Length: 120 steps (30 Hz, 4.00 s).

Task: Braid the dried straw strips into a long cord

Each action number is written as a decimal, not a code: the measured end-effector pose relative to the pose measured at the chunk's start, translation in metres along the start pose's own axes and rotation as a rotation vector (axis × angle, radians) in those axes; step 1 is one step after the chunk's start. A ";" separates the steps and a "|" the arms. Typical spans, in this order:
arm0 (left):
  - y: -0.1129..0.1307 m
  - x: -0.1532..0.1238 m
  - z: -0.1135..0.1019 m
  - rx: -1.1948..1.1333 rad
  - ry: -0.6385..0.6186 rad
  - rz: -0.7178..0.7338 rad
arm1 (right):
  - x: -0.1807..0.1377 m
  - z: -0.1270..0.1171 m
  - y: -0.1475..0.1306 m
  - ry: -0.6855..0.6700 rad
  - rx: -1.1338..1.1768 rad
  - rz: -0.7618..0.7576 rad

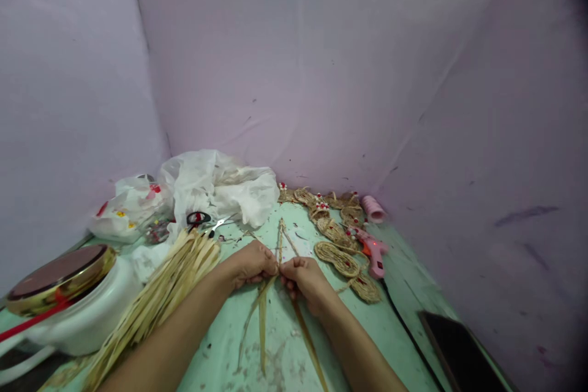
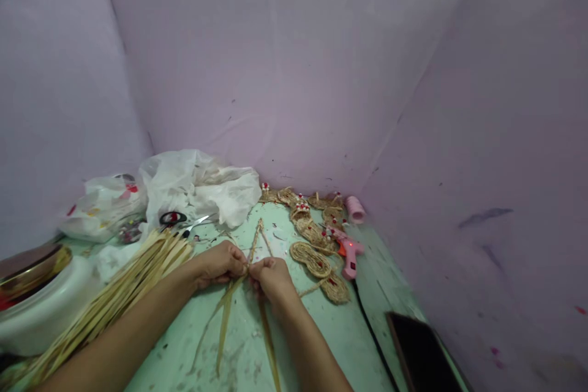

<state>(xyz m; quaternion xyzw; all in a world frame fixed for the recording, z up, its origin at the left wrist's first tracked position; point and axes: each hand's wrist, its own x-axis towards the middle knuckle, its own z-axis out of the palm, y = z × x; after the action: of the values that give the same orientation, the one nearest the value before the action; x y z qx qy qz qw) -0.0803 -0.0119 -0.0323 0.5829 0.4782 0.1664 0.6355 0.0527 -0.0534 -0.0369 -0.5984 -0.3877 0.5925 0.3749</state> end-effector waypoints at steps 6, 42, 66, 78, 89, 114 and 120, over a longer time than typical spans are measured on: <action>0.010 -0.008 -0.006 0.167 -0.002 0.004 | 0.005 -0.001 0.009 -0.006 0.043 -0.057; 0.015 -0.007 0.023 0.094 0.226 -0.172 | 0.011 -0.016 0.012 0.028 -0.469 -0.359; 0.007 -0.008 0.016 -0.046 0.128 -0.069 | -0.028 -0.008 -0.007 0.066 -0.777 -0.333; 0.006 -0.006 0.009 -0.012 0.030 -0.058 | -0.011 -0.007 -0.007 -0.103 0.082 0.022; 0.016 -0.015 0.014 0.224 0.103 -0.061 | 0.002 -0.001 0.011 0.013 -0.067 -0.076; 0.035 -0.031 0.011 0.486 0.350 -0.062 | -0.003 -0.015 0.006 -0.222 0.158 -0.007; 0.020 -0.015 0.011 -0.010 -0.019 -0.192 | -0.004 -0.018 0.004 -0.255 0.156 0.003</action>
<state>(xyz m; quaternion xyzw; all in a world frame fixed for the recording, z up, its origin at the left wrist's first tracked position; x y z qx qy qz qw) -0.0718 -0.0245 -0.0100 0.5329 0.5250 0.1016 0.6558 0.0705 -0.0586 -0.0382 -0.4878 -0.3840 0.6927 0.3671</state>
